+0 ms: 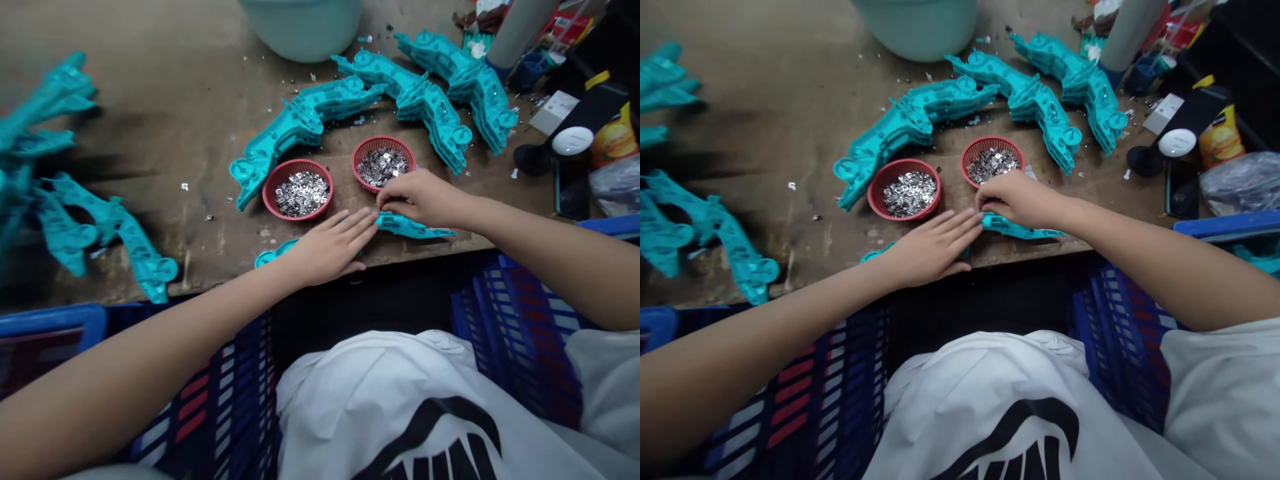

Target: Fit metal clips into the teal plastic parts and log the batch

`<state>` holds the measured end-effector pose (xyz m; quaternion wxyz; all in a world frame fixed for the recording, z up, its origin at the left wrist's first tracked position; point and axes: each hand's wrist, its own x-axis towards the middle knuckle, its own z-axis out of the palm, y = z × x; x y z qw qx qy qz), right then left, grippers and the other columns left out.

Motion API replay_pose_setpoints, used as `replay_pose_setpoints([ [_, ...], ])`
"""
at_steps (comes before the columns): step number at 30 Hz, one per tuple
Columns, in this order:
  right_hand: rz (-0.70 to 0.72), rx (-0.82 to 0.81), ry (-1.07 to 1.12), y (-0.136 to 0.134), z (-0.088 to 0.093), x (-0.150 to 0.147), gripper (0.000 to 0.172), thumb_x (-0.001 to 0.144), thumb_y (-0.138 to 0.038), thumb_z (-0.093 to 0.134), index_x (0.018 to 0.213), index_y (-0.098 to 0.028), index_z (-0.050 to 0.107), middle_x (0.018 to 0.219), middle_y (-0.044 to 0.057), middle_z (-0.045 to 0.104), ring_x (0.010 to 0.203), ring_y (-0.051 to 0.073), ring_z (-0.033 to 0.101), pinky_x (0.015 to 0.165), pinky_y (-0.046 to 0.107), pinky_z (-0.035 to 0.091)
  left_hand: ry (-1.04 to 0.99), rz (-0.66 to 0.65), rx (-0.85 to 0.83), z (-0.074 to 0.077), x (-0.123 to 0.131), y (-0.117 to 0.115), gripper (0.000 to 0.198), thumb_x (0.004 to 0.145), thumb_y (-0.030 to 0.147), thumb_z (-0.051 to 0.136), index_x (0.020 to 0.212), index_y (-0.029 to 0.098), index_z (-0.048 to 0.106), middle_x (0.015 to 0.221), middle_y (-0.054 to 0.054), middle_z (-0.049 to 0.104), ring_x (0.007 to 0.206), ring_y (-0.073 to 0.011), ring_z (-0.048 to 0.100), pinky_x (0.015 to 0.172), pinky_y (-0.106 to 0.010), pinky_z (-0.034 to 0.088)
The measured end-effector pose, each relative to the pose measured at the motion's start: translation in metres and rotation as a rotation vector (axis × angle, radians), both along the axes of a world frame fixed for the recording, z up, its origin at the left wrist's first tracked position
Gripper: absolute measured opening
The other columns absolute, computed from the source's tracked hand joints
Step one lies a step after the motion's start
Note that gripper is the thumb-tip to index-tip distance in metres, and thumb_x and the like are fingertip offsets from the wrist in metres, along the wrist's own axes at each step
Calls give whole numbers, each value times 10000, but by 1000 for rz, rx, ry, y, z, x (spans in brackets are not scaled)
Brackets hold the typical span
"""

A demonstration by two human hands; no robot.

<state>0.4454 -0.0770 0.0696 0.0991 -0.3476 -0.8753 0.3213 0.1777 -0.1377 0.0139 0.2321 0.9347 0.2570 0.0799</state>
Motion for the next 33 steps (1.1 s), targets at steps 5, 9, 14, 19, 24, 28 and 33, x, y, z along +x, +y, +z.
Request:
replay_pose_setpoints([
  [5, 189, -1, -182, 11, -32, 11, 250, 1063, -219, 585, 1100, -166, 827, 1031, 102, 778, 932, 209, 683, 868, 325, 509, 163, -160, 61, -17, -6, -6, 497, 1123, 297, 592, 1583, 111, 632, 1806, -208, 379, 1724, -336, 303, 1420, -534, 276],
  [9, 272, -49, -183, 9, -40, 11, 253, 1069, -217, 585, 1110, -158, 828, 1051, 106, 746, 897, 192, 655, 835, 306, 494, 130, -171, 24, -18, -8, -5, 466, 1129, 273, 570, 1572, 153, 653, 1804, -178, 396, 1724, -309, 313, 1419, -514, 280],
  [14, 289, -68, -165, 10, -39, 12, 247, 1074, -230, 581, 1114, -167, 817, 1042, 92, 733, 887, 189, 642, 824, 304, 490, 154, -179, 10, -15, -7, -3, 470, 1149, 271, 512, 1581, 141, 642, 1798, -183, 407, 1726, -307, 307, 1414, -532, 292],
  [19, 275, -57, -192, 9, -41, 13, 245, 1080, -237, 582, 1106, -167, 815, 1038, 92, 743, 892, 190, 652, 832, 306, 501, 188, -192, 29, -15, -6, -2, 473, 1161, 287, 475, 1583, 145, 636, 1801, -181, 411, 1728, -307, 306, 1417, -519, 285],
  [24, 247, -48, -261, 8, -32, 10, 251, 1059, -254, 642, 1194, -162, 832, 1126, 122, 786, 948, 211, 702, 878, 325, 526, 169, -202, 71, -17, -8, -2, 477, 1128, 245, 535, 1582, 142, 636, 1793, -188, 426, 1705, -336, 360, 1405, -527, 306],
  [28, 25, 78, -413, 10, -22, 14, 336, 1079, -235, 582, 1319, -197, 814, 1155, 116, 827, 1026, 248, 732, 920, 358, 534, 210, -184, 115, -7, -12, -2, 530, 1120, 321, 568, 1626, 164, 593, 1740, -187, 521, 1616, -359, 500, 1314, -498, 429],
  [33, -204, 260, -679, 5, -28, 20, 268, 1048, -185, 587, 1110, -191, 847, 1095, 167, 816, 1022, 313, 739, 884, 406, 519, 166, -43, 115, -9, -14, 0, 741, 1112, 548, 557, 1659, 51, 501, 1667, -287, 554, 1573, -434, 511, 1264, -547, 451],
])
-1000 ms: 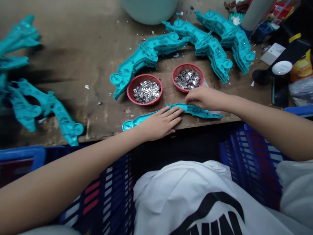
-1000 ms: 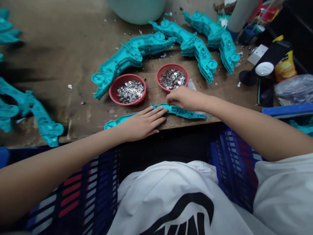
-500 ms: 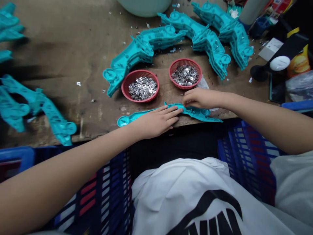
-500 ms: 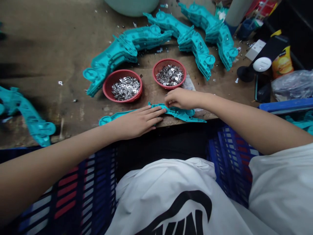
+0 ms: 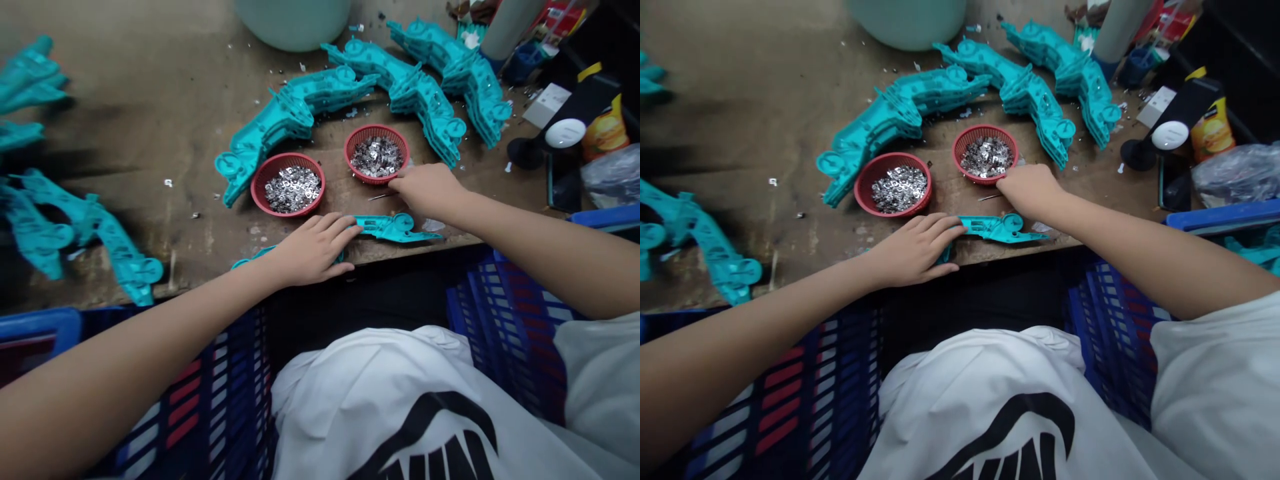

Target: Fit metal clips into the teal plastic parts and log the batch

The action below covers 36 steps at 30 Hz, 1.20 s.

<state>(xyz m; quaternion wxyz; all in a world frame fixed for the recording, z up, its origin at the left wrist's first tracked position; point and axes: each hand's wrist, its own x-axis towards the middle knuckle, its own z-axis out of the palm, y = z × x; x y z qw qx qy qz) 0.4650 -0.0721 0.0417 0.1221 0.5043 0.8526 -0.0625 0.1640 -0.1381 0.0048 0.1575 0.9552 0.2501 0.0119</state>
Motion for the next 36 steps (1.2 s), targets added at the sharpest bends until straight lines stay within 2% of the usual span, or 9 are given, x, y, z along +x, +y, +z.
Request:
replay_pose_setpoints([
  [3, -86, -9, -125, -4, 2, -6, 292, 1048, -160, 548, 1088, -140, 837, 1068, 202, 802, 1023, 332, 750, 868, 411, 520, -57, 72, -36, -13, 1, -1, 806, 1117, 574, 512, 1678, 3, 424, 1707, -322, 487, 1621, -438, 448, 1315, -581, 387],
  [5, -117, -56, -229, -7, 13, -15, 300, 1029, -168, 558, 1147, -131, 832, 1114, 209, 804, 1070, 354, 750, 870, 412, 526, -78, 113, -72, -21, 2, -2, 855, 1110, 574, 507, 1708, -15, 341, 1724, -335, 458, 1640, -438, 424, 1329, -599, 368],
  [8, -82, -140, -240, -13, 36, -28, 306, 1004, -260, 628, 1222, -192, 832, 1184, 160, 817, 1116, 351, 741, 883, 399, 531, -109, 167, -103, -28, 3, -4, 928, 1075, 519, 548, 1734, -45, 219, 1756, -356, 394, 1661, -437, 396, 1338, -594, 364],
  [11, 9, -228, -162, -24, 52, -39, 315, 1002, -330, 655, 1249, -264, 839, 1183, 100, 835, 1094, 314, 740, 870, 370, 525, -122, 187, -99, -28, 4, -5, 975, 1037, 455, 573, 1742, -74, 156, 1802, -360, 296, 1678, -432, 367, 1337, -567, 375],
  [16, 35, -287, -247, -37, 54, -50, 342, 1016, -299, 607, 1242, -200, 845, 1169, 168, 833, 1038, 332, 762, 786, 369, 506, -42, 144, -99, -16, 7, -2, 805, 1060, 408, 501, 1764, 60, 322, 1837, -220, 336, 1650, -396, 413, 1341, -549, 377],
  [21, 87, -288, -251, -37, 50, -52, 347, 1047, -238, 571, 1261, -148, 830, 1209, 201, 817, 1054, 334, 772, 778, 359, 511, -36, 132, -132, -8, 10, 5, 828, 965, 375, 579, 1732, 98, 435, 1811, -161, 418, 1602, -393, 463, 1318, -567, 415],
  [28, 131, -271, -241, -37, 46, -54, 393, 1044, -79, 496, 1270, -99, 818, 1142, 223, 810, 1051, 360, 785, 777, 373, 520, -58, 157, -118, -10, 15, 5, 810, 892, 327, 612, 1661, 81, 545, 1775, -172, 474, 1530, -426, 519, 1266, -610, 456],
  [32, 120, -282, -253, -42, 44, -57, 380, 1049, -84, 502, 1246, -101, 826, 1135, 218, 812, 1068, 368, 790, 774, 368, 514, -65, 145, -111, -12, 15, 4, 799, 902, 320, 596, 1658, 65, 544, 1741, -178, 521, 1513, -422, 529, 1237, -611, 481],
  [36, 110, -259, -227, -41, 42, -52, 327, 1019, -119, 562, 1176, -94, 847, 1114, 221, 819, 1033, 351, 786, 774, 370, 511, -99, 149, -109, -14, 15, 4, 805, 886, 316, 610, 1650, 68, 544, 1726, -183, 539, 1524, -415, 517, 1280, -598, 444],
])
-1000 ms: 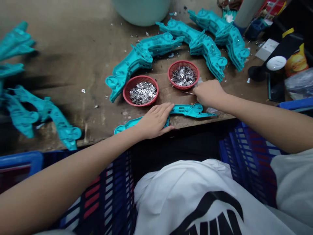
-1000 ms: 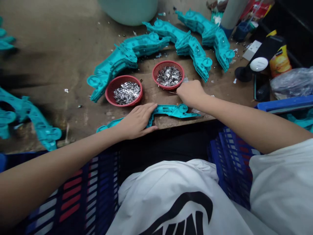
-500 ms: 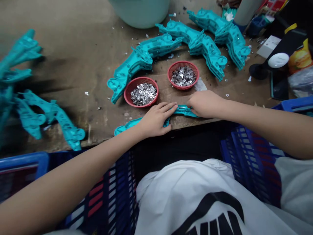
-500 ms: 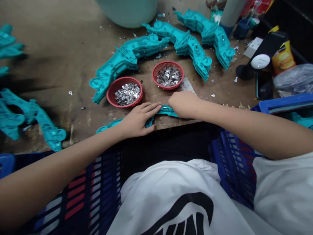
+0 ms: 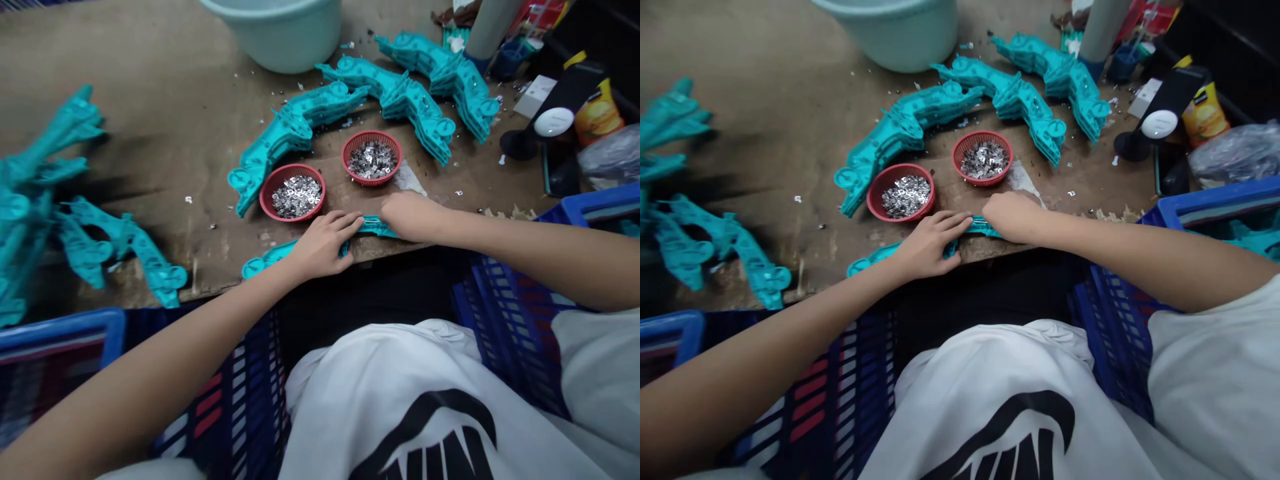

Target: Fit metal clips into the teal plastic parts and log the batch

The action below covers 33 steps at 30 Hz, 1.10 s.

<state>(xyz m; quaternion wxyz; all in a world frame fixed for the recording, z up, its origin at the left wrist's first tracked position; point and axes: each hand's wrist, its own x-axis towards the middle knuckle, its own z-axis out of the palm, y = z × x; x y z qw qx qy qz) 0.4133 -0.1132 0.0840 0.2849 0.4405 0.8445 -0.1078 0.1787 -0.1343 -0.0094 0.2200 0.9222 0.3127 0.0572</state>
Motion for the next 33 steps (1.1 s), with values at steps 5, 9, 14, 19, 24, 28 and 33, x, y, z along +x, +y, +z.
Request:
replay_pose_setpoints([
  [5, -120, 33, 175, 21, 10, 23, 206, 927, -171, 711, 1052, -158, 873, 962, 129, 831, 906, 287, 748, 770, 351, 495, -18, 67, 0, -3, 2, -2, 899, 887, 284, 602, 1727, 46, 389, 1688, -226, 554, 1534, -402, 512, 1275, -572, 457],
  [9, -252, 86, 518, 29, 4, 27, 208, 970, -233, 709, 1106, -162, 850, 958, 69, 823, 884, 225, 723, 850, 328, 499, 25, 9, 74, -4, 4, -6, 797, 907, 264, 609, 1685, 122, 514, 1719, -184, 535, 1531, -435, 495, 1305, -610, 415],
  [14, -232, 32, 653, 20, -18, 17, 224, 976, -238, 689, 1126, -141, 825, 1017, 94, 823, 937, 227, 698, 906, 345, 484, 13, 16, 72, -4, 3, -8, 783, 901, 249, 611, 1656, 57, 533, 1692, -206, 561, 1514, -422, 500, 1305, -582, 425],
  [19, -191, -17, 649, 18, -19, 16, 263, 1007, -234, 627, 1158, -120, 810, 1089, 137, 819, 1014, 253, 695, 935, 365, 473, 35, 28, 50, -2, 2, -8, 753, 923, 270, 576, 1652, 82, 551, 1712, -193, 540, 1538, -419, 480, 1287, -595, 434],
  [24, -198, 2, 646, 17, -14, 15, 274, 1020, -241, 626, 1194, -115, 796, 1085, 138, 814, 1014, 267, 698, 939, 377, 476, 47, 40, 30, -1, 3, -8, 776, 914, 279, 587, 1668, 105, 535, 1721, -190, 529, 1552, -423, 463, 1296, -617, 412],
  [28, -119, 13, 607, 12, -17, 13, 251, 1034, -231, 615, 1178, -122, 791, 1126, 142, 817, 1046, 265, 701, 921, 346, 465, 60, 33, 29, 0, 2, -10, 782, 922, 281, 578, 1684, 116, 515, 1737, -181, 510, 1564, -412, 451, 1302, -598, 400],
  [33, -80, -37, 400, 17, -10, 11, 290, 1047, -236, 604, 1243, -124, 787, 1185, 163, 818, 1050, 262, 720, 872, 325, 465, 60, 22, 46, -4, -1, -5, 733, 989, 321, 558, 1685, 94, 513, 1728, -200, 513, 1568, -409, 450, 1302, -582, 393],
])
